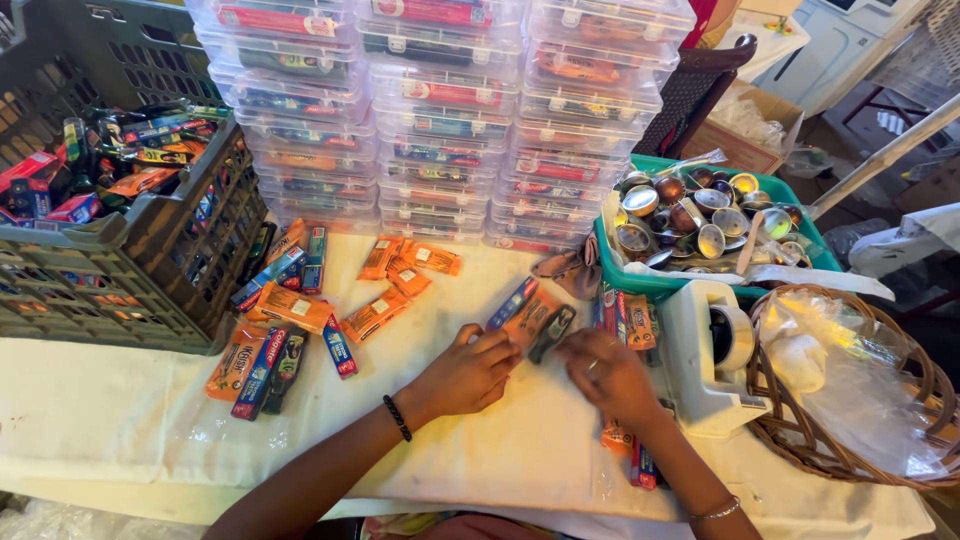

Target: The person packs small boxes of toothpaste and sachets of tooth powder into clear plastic bags on a table. They arrange the items inside the bags, seal them, and place the finished packages into a cardboard box.

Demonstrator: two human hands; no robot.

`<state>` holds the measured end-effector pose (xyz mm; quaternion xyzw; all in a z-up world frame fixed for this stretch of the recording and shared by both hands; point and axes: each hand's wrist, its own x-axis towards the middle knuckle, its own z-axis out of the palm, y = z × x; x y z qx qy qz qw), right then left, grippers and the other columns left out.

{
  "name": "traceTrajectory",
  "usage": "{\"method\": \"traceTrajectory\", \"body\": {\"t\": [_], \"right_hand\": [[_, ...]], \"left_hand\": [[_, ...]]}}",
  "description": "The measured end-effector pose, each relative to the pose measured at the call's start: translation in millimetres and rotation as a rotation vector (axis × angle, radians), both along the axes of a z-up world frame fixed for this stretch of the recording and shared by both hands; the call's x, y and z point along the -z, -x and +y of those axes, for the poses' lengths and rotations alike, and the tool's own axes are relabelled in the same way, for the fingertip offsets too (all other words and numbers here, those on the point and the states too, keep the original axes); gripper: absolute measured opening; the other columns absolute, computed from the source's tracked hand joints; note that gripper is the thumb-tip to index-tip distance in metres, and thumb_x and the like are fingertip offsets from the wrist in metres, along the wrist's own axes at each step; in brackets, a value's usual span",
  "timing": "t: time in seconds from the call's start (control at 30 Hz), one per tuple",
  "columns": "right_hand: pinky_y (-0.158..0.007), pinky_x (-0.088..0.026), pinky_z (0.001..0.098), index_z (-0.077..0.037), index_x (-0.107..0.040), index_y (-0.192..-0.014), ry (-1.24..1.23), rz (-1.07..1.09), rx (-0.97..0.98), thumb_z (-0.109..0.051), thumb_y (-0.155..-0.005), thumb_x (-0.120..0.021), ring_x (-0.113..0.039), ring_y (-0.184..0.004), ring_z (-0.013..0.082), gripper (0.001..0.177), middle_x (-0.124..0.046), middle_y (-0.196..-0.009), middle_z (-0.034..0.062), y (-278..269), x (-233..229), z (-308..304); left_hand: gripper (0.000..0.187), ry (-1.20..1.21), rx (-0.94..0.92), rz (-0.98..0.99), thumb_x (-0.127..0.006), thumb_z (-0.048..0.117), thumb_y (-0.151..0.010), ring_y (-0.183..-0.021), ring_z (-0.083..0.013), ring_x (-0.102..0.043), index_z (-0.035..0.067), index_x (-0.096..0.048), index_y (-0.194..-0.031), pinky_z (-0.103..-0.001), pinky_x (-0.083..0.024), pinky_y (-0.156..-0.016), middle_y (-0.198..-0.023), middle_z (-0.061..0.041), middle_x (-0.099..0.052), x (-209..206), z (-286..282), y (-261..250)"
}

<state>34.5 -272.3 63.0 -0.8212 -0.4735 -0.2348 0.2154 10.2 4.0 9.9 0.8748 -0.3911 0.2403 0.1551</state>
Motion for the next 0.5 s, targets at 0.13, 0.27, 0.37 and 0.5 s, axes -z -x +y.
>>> {"method": "traceTrajectory", "body": {"t": [0.13,0.27,0.37,0.5], "right_hand": [[-0.072,-0.057,0.0373,-0.009,-0.078,-0.106,-0.154,0.239,0.281,-0.013,-0.089,-0.068,-0.07,-0.081,0.0259,0.02,-0.071,-0.098,0.0072,0.0,-5.4,-0.7],[-0.061,-0.056,0.0386,-0.011,-0.081,-0.088,-0.066,0.307,0.477,-0.025,-0.086,-0.073,-0.07,-0.063,0.0243,0.016,-0.073,-0.08,0.005,-2.7,-1.6,-0.1],[-0.062,-0.055,0.0404,-0.012,-0.081,-0.077,0.067,0.259,0.431,-0.032,-0.084,-0.075,-0.069,-0.067,0.0255,0.022,-0.073,-0.075,0.0036,-7.2,8.7,-1.1],[-0.068,-0.055,0.0412,-0.013,-0.08,-0.079,0.144,0.239,0.3,-0.036,-0.085,-0.073,-0.069,-0.078,0.0258,0.025,-0.073,-0.079,0.0028,-4.9,6.5,1.8]], "left_hand": [[0.019,-0.104,0.163,0.183,-0.065,0.024,-0.095,-0.112,-0.0197,-0.061,0.007,-0.073,-0.101,-0.044,-0.044,-0.098,-0.114,-0.002,-0.071,-13.8,6.0,8.0],[0.013,0.292,0.287,0.304,-0.065,0.02,-0.093,-0.077,-0.023,-0.071,0.007,-0.07,-0.093,-0.037,-0.059,-0.072,-0.104,-0.005,-0.074,-21.5,5.4,13.3],[0.018,0.557,0.005,0.464,-0.062,0.021,-0.092,-0.061,-0.0262,-0.071,0.006,-0.068,-0.099,-0.04,-0.059,-0.058,-0.099,-0.009,-0.073,-34.1,4.1,8.9],[0.026,0.388,-0.524,0.534,-0.064,0.034,-0.095,-0.068,-0.0333,-0.07,0.009,-0.069,-0.093,-0.047,-0.056,-0.063,-0.078,-0.012,-0.072,-10.4,10.7,-10.6]]}}
